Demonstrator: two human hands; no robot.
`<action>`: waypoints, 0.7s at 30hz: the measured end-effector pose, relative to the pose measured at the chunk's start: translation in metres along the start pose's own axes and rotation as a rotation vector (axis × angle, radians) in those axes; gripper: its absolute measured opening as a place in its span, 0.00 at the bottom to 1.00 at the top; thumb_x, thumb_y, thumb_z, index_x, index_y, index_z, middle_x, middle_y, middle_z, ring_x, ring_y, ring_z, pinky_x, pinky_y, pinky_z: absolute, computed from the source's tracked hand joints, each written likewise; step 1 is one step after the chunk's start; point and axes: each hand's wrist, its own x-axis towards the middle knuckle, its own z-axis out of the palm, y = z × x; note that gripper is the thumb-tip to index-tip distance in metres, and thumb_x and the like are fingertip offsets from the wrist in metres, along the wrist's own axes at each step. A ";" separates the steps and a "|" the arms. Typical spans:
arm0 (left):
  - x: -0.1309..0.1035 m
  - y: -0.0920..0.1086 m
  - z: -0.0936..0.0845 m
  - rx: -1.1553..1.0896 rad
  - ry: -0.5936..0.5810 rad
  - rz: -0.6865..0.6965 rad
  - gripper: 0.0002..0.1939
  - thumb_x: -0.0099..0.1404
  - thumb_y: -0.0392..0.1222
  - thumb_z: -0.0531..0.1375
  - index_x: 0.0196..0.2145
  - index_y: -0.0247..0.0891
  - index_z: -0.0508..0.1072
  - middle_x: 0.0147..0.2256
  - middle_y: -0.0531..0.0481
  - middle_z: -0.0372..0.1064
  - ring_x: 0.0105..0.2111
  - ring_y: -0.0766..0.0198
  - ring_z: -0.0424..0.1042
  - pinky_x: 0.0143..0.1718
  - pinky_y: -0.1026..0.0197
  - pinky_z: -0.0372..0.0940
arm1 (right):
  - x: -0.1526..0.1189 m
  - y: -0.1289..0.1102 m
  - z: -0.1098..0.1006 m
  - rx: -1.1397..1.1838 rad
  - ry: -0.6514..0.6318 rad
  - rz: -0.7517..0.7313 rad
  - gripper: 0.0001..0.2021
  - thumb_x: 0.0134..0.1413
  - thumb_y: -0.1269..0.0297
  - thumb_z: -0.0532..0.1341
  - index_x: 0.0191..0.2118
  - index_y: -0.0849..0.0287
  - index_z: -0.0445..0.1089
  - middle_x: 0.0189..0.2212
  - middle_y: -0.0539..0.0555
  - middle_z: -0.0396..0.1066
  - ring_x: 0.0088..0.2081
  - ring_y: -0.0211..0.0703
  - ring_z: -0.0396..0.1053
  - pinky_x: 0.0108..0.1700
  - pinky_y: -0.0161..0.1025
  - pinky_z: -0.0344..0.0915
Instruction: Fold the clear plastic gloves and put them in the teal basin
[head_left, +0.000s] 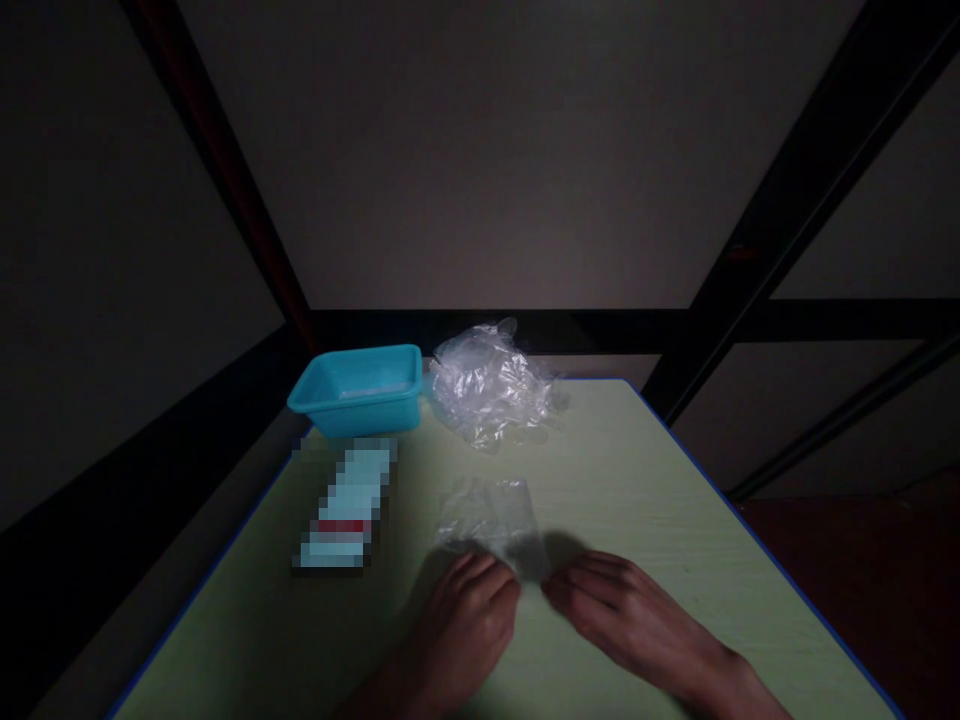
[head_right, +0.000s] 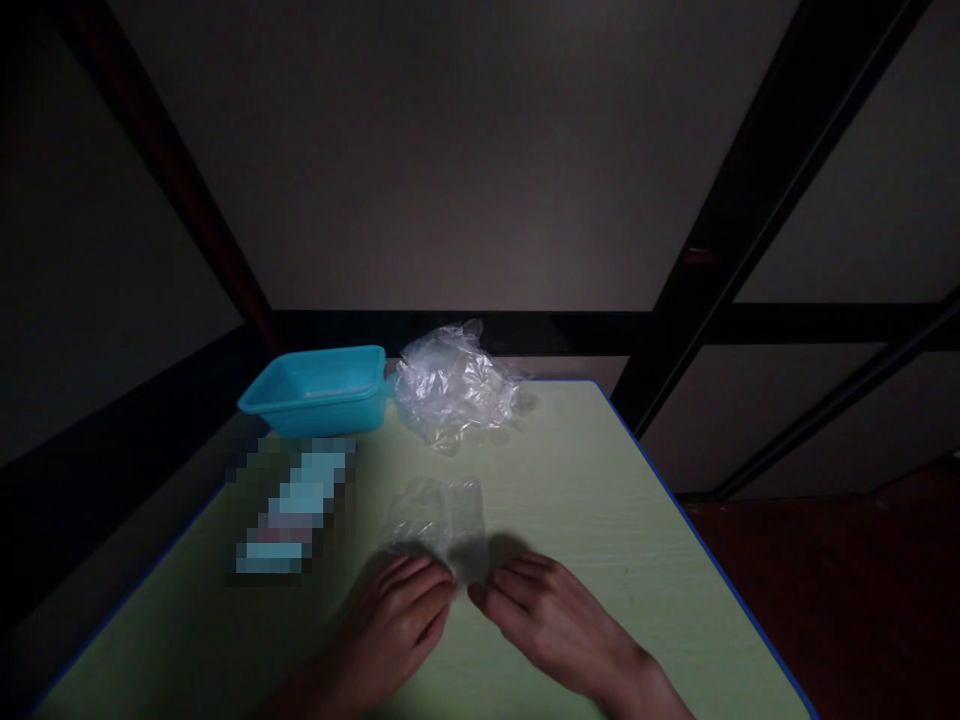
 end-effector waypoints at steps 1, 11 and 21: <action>0.000 0.000 0.001 0.004 0.008 -0.007 0.09 0.55 0.26 0.55 0.28 0.38 0.70 0.28 0.52 0.71 0.30 0.62 0.69 0.35 0.59 0.66 | -0.002 0.001 0.000 0.021 0.003 0.018 0.11 0.63 0.70 0.48 0.38 0.60 0.68 0.26 0.52 0.72 0.27 0.39 0.69 0.32 0.38 0.66; 0.007 0.009 -0.001 -0.039 0.085 -0.058 0.10 0.52 0.25 0.52 0.27 0.36 0.70 0.28 0.48 0.71 0.29 0.59 0.70 0.33 0.55 0.70 | 0.009 0.006 0.017 0.027 0.045 0.082 0.10 0.59 0.73 0.53 0.43 0.62 0.70 0.40 0.57 0.75 0.40 0.44 0.72 0.44 0.42 0.69; -0.033 -0.032 -0.010 -0.042 0.144 -0.221 0.23 0.51 0.29 0.57 0.47 0.38 0.68 0.43 0.43 0.73 0.42 0.53 0.73 0.43 0.51 0.70 | 0.007 0.012 0.019 0.044 -0.016 0.130 0.11 0.61 0.72 0.51 0.37 0.61 0.70 0.32 0.55 0.75 0.34 0.43 0.72 0.39 0.41 0.68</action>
